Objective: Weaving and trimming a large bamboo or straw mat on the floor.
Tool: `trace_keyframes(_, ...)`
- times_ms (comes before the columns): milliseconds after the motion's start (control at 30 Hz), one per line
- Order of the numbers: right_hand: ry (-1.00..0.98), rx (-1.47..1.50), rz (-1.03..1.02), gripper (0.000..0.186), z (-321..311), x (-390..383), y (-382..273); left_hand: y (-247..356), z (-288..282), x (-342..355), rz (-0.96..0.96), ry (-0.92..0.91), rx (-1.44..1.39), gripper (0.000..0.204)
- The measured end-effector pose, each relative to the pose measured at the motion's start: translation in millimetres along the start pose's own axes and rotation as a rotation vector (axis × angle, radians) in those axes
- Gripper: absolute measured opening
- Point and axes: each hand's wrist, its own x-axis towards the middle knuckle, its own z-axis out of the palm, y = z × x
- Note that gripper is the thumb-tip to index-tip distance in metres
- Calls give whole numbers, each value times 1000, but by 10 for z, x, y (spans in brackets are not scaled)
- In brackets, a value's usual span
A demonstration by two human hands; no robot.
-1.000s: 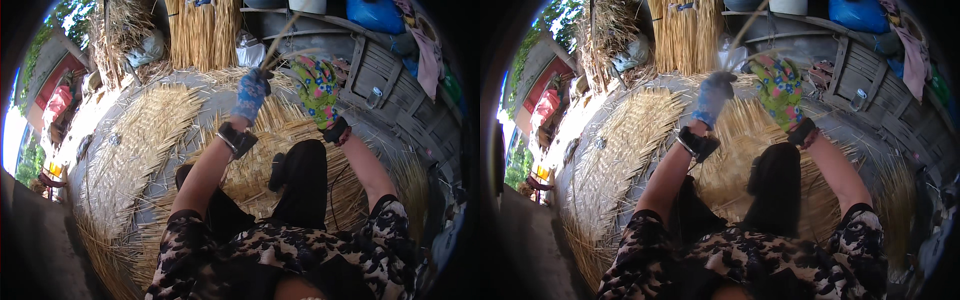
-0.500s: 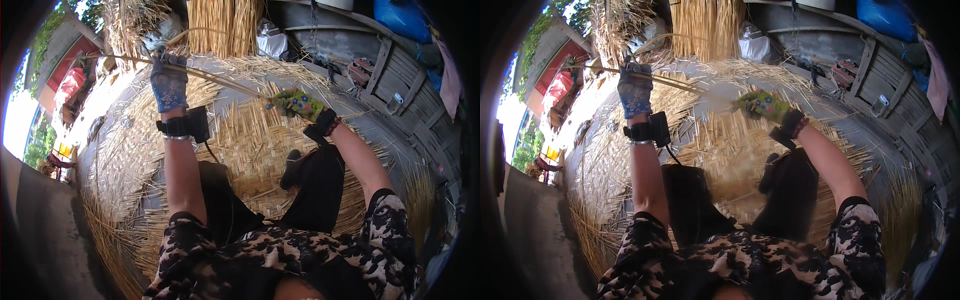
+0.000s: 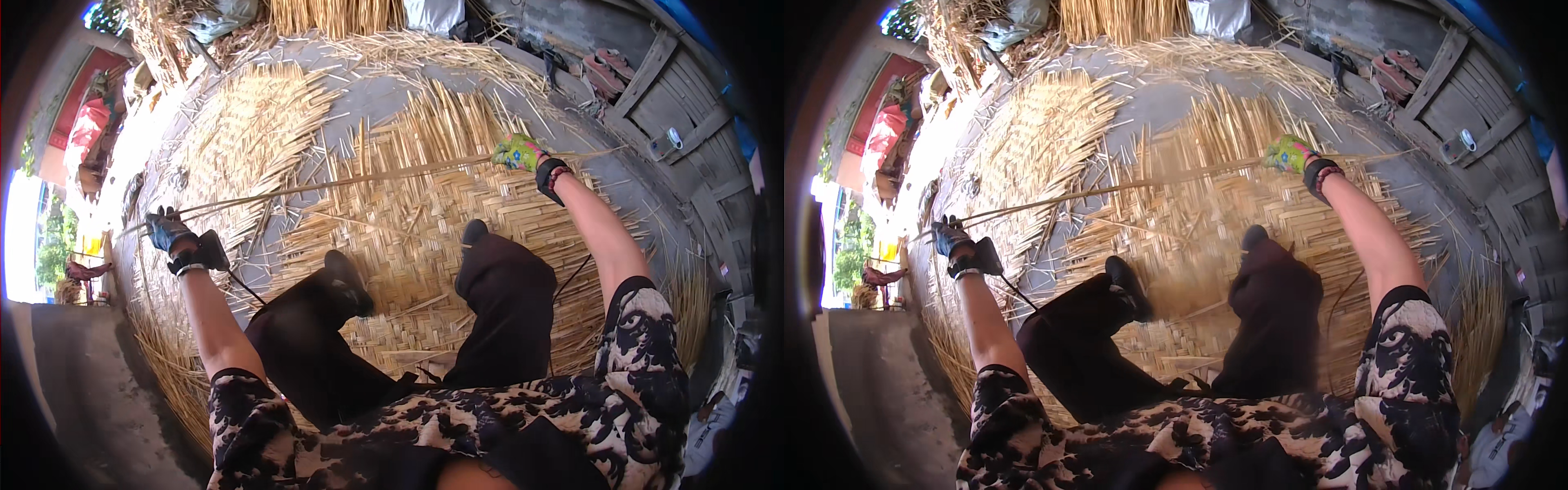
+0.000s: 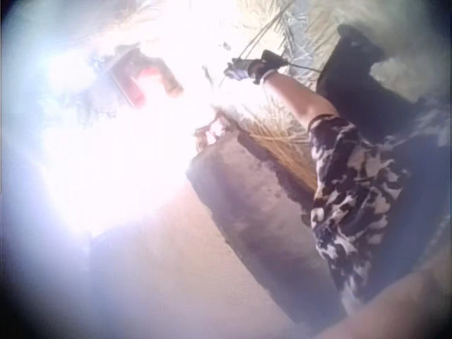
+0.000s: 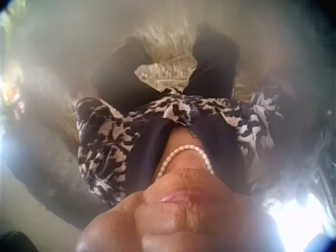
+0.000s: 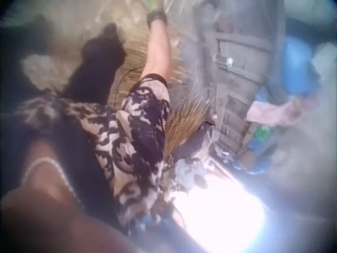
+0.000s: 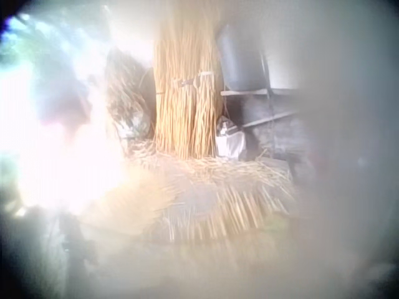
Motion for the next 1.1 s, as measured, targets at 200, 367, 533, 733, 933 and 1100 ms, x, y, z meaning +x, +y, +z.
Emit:
trace_keyframes(200, -75, -68, -46, 26, 821, 520, -33, -1553, 604, -1331, 786, 4, 1695, 51)
trace_keyframes(367, -10, -60, -266, 19, 1628, 894, 187, -2324, 1564, -3410, 604, -1486, 958, 40)
trace_keyframes(533, 11, -152, -186, 22, 1822, 909, 413, -2852, 1752, -3960, -614, -1641, 1080, 22)
trace_keyframes(733, 390, 821, -26, 19, 1997, 91, 536, -3126, 1734, -3974, -855, -1656, 919, 21)
trace_keyframes(933, 407, 225, 530, 35, 1429, -134, 1108, -3073, 1857, -3937, -906, -1675, 928, 25)
trace_keyframes(1100, 389, 567, 195, 38, 1665, 193, 1501, -3073, 1709, -3595, -970, -1672, 983, 23)
